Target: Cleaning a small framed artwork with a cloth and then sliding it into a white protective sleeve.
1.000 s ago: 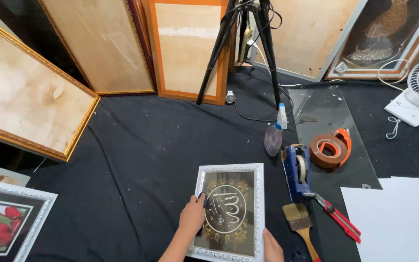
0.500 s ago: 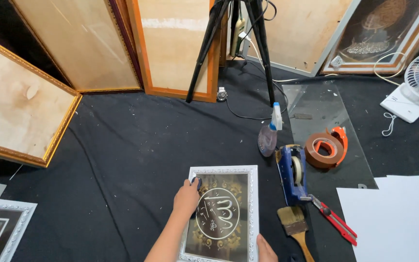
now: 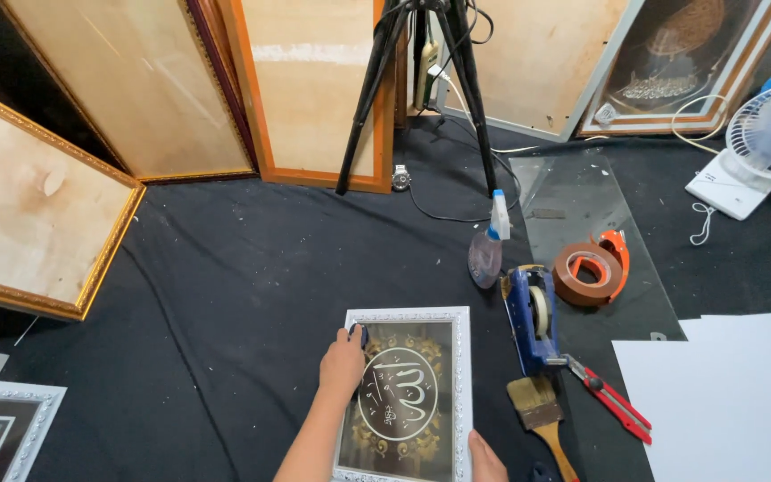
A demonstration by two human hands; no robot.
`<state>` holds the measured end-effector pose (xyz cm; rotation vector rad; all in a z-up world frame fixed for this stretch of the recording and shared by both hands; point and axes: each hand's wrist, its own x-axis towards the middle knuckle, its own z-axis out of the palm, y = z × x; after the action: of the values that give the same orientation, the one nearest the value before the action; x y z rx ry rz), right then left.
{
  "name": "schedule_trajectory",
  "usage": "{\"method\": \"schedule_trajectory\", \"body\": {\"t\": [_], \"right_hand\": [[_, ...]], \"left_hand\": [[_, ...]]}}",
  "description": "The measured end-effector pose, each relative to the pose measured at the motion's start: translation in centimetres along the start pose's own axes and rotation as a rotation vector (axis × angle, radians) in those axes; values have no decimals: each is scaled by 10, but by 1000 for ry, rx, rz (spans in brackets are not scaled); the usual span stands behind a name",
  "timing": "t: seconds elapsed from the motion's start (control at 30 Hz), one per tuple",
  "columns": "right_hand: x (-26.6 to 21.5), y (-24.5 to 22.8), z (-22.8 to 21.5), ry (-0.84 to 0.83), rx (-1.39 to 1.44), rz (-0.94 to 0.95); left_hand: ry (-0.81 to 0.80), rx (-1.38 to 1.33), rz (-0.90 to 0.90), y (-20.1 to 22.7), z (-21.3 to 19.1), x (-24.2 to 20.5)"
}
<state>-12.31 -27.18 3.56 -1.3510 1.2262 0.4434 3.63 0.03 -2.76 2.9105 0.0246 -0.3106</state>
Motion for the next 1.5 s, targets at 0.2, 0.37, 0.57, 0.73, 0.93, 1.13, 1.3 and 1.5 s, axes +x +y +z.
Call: {"method": "schedule_trajectory", "body": {"t": [0.2,0.37,0.57,0.73,0.93,1.13,1.3,1.5], "right_hand": [[26,11,-2,-63,-56,-66],[-8,7,6,-108,301,-10],[-40,-5,3,-163,332,12],[-42,-1,1,-185,363,-21],[-47,-2,1,-204,359,-37],[-54,-8,-1,-195,356,-1],[-34,-2,5,-134,346,3],[-19,2,5,-89,260,-15]], "left_hand": [[-138,12,47,-9,-11,-69],[-313,-27,-10,-18,-19,-139],[-362,90,-26,-20,10,-199],[-375,216,31,-24,24,-214],[-248,216,4,-18,33,-200],[-17,173,37,-13,28,-155],[83,155,53,-6,25,-102],[146,113,42,5,16,-29]]}}
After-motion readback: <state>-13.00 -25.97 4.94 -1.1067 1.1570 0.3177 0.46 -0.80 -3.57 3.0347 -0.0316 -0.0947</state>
